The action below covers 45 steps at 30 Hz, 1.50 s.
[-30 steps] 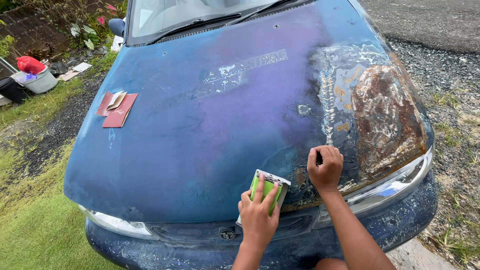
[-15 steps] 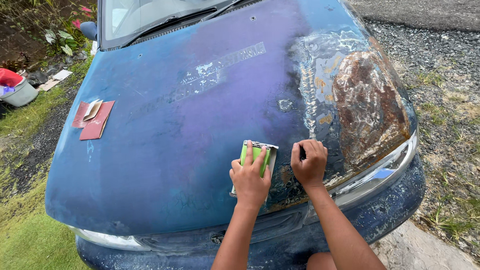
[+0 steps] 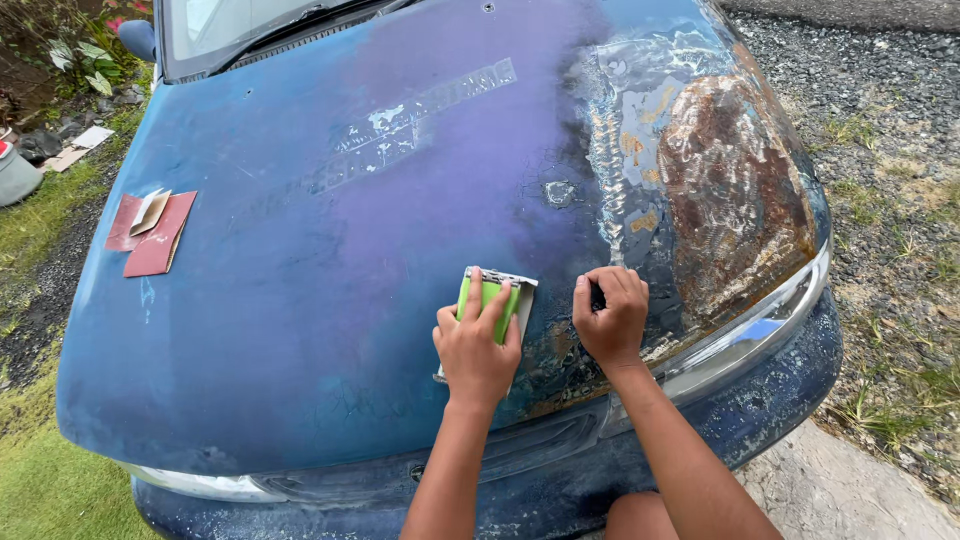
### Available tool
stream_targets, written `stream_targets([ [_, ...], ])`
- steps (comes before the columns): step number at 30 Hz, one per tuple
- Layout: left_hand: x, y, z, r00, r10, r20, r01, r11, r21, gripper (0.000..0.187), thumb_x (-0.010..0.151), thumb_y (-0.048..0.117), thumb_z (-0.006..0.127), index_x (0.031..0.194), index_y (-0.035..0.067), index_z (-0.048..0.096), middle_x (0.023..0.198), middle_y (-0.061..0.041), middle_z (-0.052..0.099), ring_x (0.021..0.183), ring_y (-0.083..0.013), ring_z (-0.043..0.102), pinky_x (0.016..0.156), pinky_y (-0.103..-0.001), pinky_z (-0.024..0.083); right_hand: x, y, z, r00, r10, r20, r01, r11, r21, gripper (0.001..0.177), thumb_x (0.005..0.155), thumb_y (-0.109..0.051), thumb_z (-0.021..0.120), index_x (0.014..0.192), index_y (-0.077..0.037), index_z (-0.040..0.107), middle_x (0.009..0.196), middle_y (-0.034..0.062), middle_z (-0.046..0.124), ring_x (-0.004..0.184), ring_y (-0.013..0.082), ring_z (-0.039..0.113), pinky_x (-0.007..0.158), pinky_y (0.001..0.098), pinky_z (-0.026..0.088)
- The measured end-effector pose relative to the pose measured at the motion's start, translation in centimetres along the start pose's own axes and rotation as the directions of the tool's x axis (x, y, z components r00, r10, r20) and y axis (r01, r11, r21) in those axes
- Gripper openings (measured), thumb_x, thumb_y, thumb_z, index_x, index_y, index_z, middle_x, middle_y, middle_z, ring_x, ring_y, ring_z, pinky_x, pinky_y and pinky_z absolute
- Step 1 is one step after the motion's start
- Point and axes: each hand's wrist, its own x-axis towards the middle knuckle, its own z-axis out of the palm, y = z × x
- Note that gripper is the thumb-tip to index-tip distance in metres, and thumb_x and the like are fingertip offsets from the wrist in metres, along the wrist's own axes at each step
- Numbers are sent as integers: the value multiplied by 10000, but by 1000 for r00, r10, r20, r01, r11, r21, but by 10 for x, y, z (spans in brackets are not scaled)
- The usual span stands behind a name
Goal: The person sands the hood of a blue car using a green sanding block held in the right hand. The left hand rests on the hood for stability while the person moves the sanding block back and forth over the surface.
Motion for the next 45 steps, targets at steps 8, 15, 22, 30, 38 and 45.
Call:
stream_targets([
  [8,-48,17,-22,999,37,17,-36,999,-26,469,862,261,698,1323,350,699,1541,-28,533,1017,-379,577,689,-445,459,1,1,0,1000,-14,-23,14,1000,-12,216,995,-198,627,781,-174,637,783,-21,619,760,240,625,766,391,476],
  [15,-84,19,-31,986,162,35,-159,985,-66,432,903,229,689,1326,317,686,1541,-75,518,1070,-405,571,686,-424,455,-6,13,10,999,-34,-13,34,999,-36,204,1002,-236,650,805,-185,643,828,-30,624,806,237,633,788,409,476],
  [22,9,18,24,999,35,11,-34,999,-39,483,870,257,702,1351,294,670,1571,-90,505,1068,-418,573,722,-488,453,-8,10,1,995,-72,69,74,997,-37,199,1060,-167,602,863,-145,622,846,-6,580,831,285,614,806,448,466],
  [30,-74,18,-42,989,140,40,-139,990,-23,446,925,268,710,1364,331,655,1565,-60,518,1041,-367,541,723,-456,460,-6,18,6,989,-150,-15,150,988,-38,160,1001,-136,634,851,-92,666,879,46,669,829,279,571,754,433,406],
  [38,-79,-1,-38,997,76,-6,-76,997,-8,419,910,294,719,1326,334,695,1527,-72,553,1036,-357,537,705,-456,473,-9,15,6,991,-134,-11,134,990,-44,143,971,-126,649,833,-97,673,873,36,680,833,264,582,764,422,415],
  [45,13,-8,11,993,-95,-69,96,995,9,488,802,287,692,1288,318,721,1523,-65,570,1043,-388,597,721,-463,477,-7,18,9,997,-75,4,75,992,-103,187,1023,-176,643,836,-165,638,833,-23,581,814,236,612,812,406,469],
])
